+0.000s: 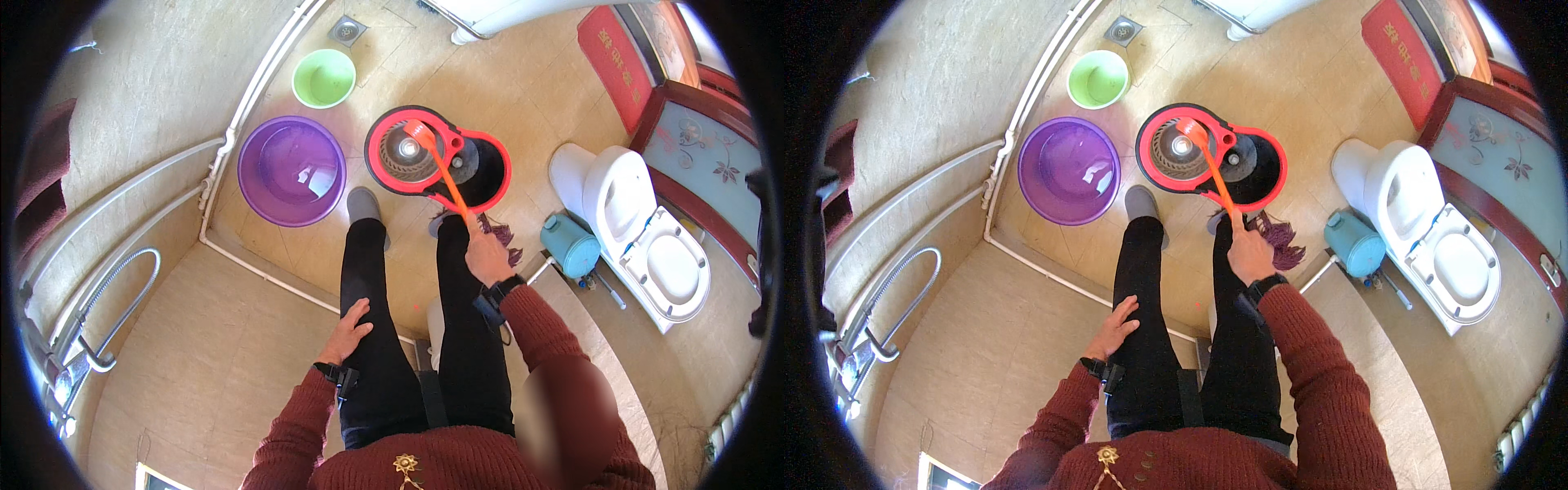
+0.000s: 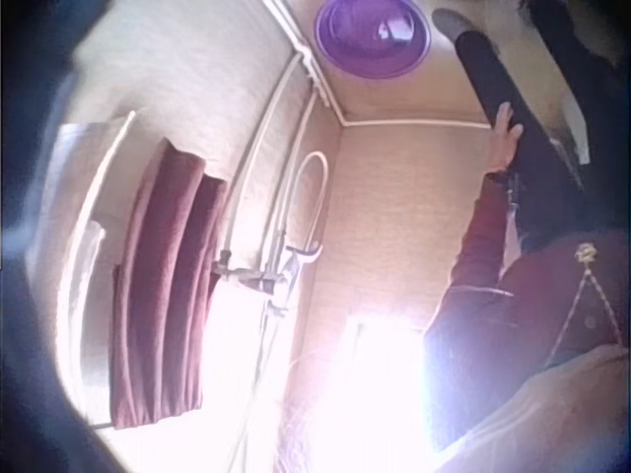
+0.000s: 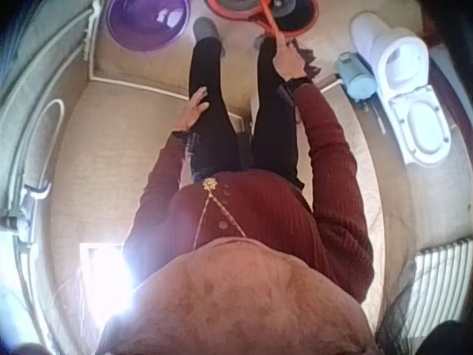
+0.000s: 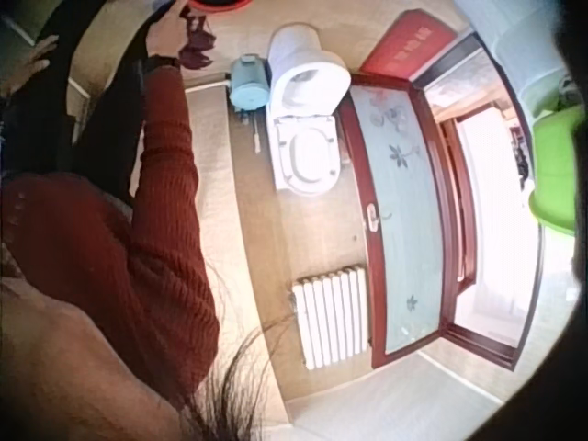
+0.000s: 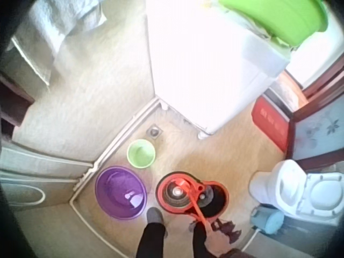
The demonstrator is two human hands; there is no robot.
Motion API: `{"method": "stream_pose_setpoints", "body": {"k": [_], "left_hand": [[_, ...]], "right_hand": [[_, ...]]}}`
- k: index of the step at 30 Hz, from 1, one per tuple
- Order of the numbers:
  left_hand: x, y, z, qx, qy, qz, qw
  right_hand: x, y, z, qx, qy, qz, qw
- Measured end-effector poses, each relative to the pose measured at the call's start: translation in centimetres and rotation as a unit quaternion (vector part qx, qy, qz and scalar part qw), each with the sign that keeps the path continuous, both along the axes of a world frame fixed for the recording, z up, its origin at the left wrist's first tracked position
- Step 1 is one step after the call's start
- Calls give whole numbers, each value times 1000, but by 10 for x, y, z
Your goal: The person mops the bathroom floor using a string mop and a spin bucket. They wring the mop in the bucket, pour water from a small green bowl into the bucket, and continue mopping the floor around the toilet and vanity.
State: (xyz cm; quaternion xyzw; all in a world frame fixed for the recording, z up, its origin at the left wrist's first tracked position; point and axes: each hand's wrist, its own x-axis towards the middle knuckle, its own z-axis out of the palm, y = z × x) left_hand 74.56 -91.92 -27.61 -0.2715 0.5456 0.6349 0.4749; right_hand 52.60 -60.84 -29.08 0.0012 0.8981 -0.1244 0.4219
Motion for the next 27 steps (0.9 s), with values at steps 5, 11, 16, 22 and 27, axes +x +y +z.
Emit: {"method": "stream_pose_setpoints", "body": {"k": [5, 11, 16, 22, 27], "left_hand": [[-2, -4, -4, 0, -6, 15, 1000], [0, -12, -7, 18, -25, 51, 998], [-10, -7, -2, 11, -37, 34, 999], [-18, 3, 7, 1, -72, 40, 997], [-13, 14, 4, -9, -59, 47, 997]], "right_hand": [[7, -14, 59, -217, -384, -548, 710], [47, 48, 111, -191, -232, -450, 841], [89, 118, 72, -93, -107, -273, 952], [20, 143, -83, 95, -4, 36, 995], [24, 114, -111, 63, -118, -127, 983]]}}
